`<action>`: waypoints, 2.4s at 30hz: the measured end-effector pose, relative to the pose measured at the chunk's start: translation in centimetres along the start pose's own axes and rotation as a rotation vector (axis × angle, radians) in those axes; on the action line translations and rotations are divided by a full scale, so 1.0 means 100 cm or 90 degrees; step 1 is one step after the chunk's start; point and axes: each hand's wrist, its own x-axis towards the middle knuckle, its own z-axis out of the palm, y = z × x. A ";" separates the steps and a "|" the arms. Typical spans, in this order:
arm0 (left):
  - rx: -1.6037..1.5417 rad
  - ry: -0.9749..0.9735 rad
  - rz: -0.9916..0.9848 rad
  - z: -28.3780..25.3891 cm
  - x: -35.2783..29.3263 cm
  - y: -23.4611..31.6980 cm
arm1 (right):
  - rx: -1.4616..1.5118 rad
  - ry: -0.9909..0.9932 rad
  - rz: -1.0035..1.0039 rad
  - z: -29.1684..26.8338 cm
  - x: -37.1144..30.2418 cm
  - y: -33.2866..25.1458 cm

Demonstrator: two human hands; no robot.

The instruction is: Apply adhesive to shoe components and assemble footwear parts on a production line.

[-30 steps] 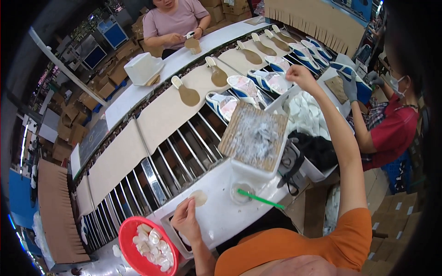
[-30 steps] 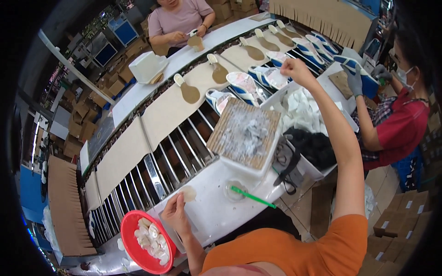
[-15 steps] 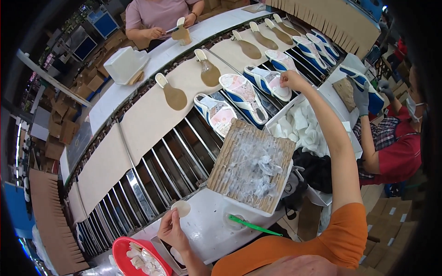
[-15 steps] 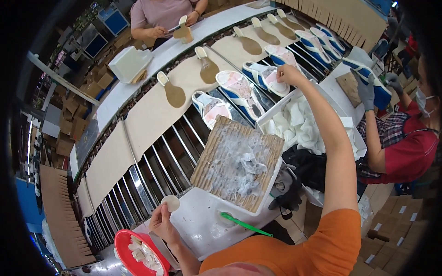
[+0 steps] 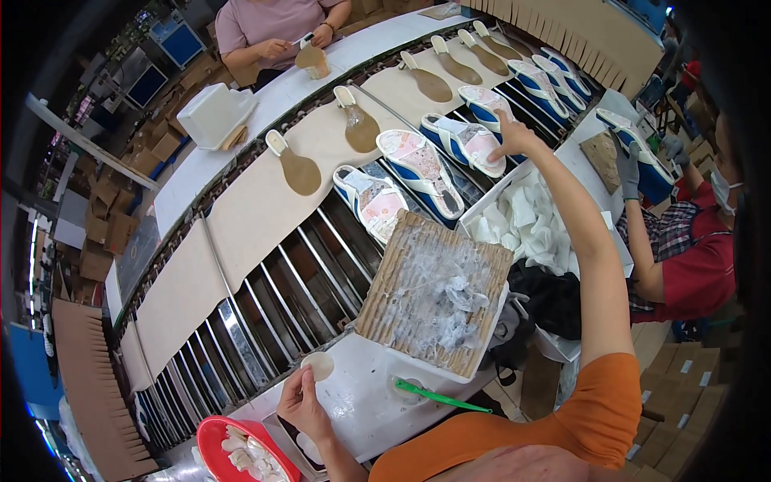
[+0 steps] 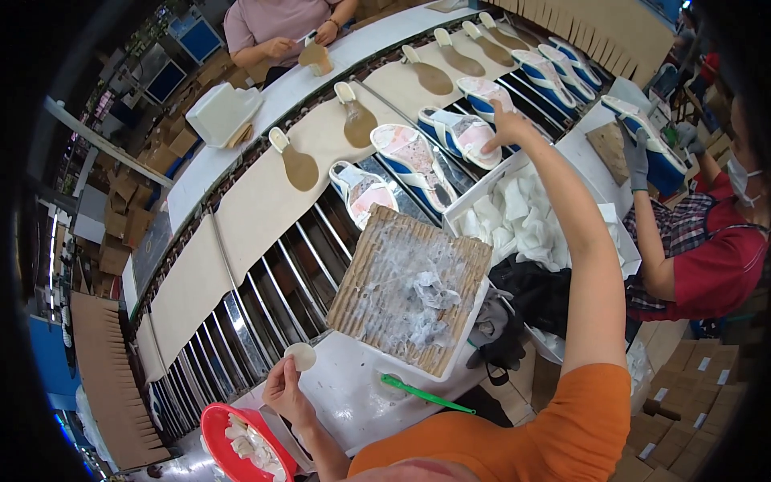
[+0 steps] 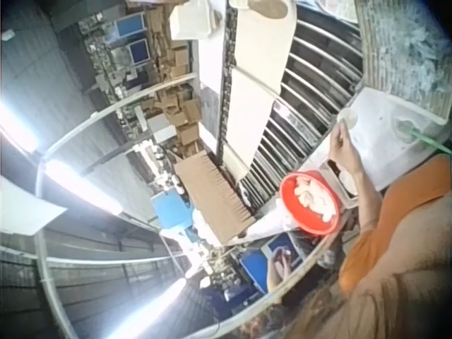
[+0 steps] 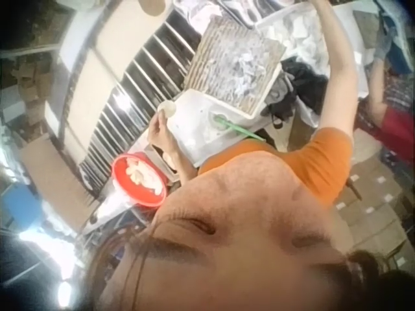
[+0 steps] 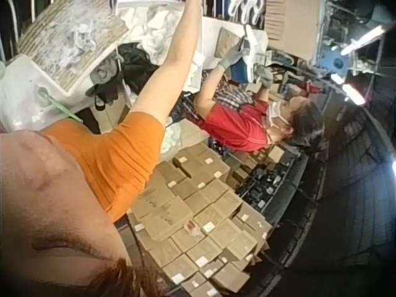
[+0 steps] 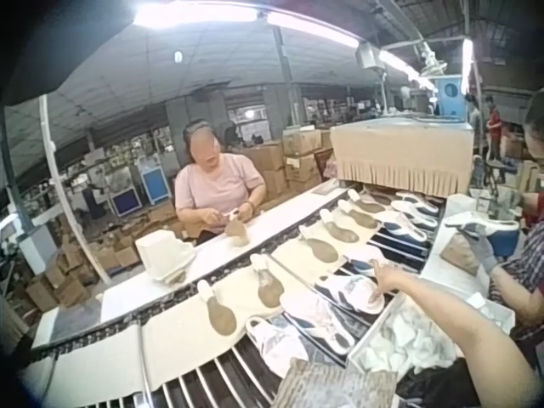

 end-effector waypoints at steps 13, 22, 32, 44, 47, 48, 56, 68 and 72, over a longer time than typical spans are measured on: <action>-0.028 0.018 0.012 0.010 0.005 0.006 | 0.178 0.002 -0.097 0.015 0.040 0.041; -0.107 0.062 0.027 -0.011 -0.014 0.030 | 0.086 0.061 -0.060 -0.026 -0.005 0.007; -0.212 -0.069 0.039 -0.013 -0.052 0.055 | 0.703 -0.037 -0.682 -0.166 -0.353 -0.128; -0.175 -0.024 0.239 -0.063 -0.101 0.047 | 0.813 -0.175 -0.532 -0.016 -0.498 -0.244; -0.042 -0.014 0.314 -0.071 -0.106 0.043 | 0.821 -0.176 -0.515 -0.010 -0.508 -0.250; -0.043 -0.014 0.329 -0.073 -0.107 0.043 | 0.825 -0.175 -0.505 -0.009 -0.510 -0.252; 0.015 0.017 0.396 -0.075 -0.115 0.042 | 0.807 -0.170 -0.476 -0.003 -0.513 -0.251; -0.008 -0.018 0.335 -0.067 -0.117 0.038 | 0.808 -0.163 -0.457 0.004 -0.502 -0.251; -0.137 -0.061 0.162 -0.066 -0.121 0.038 | 0.811 -0.171 -0.471 0.007 -0.498 -0.251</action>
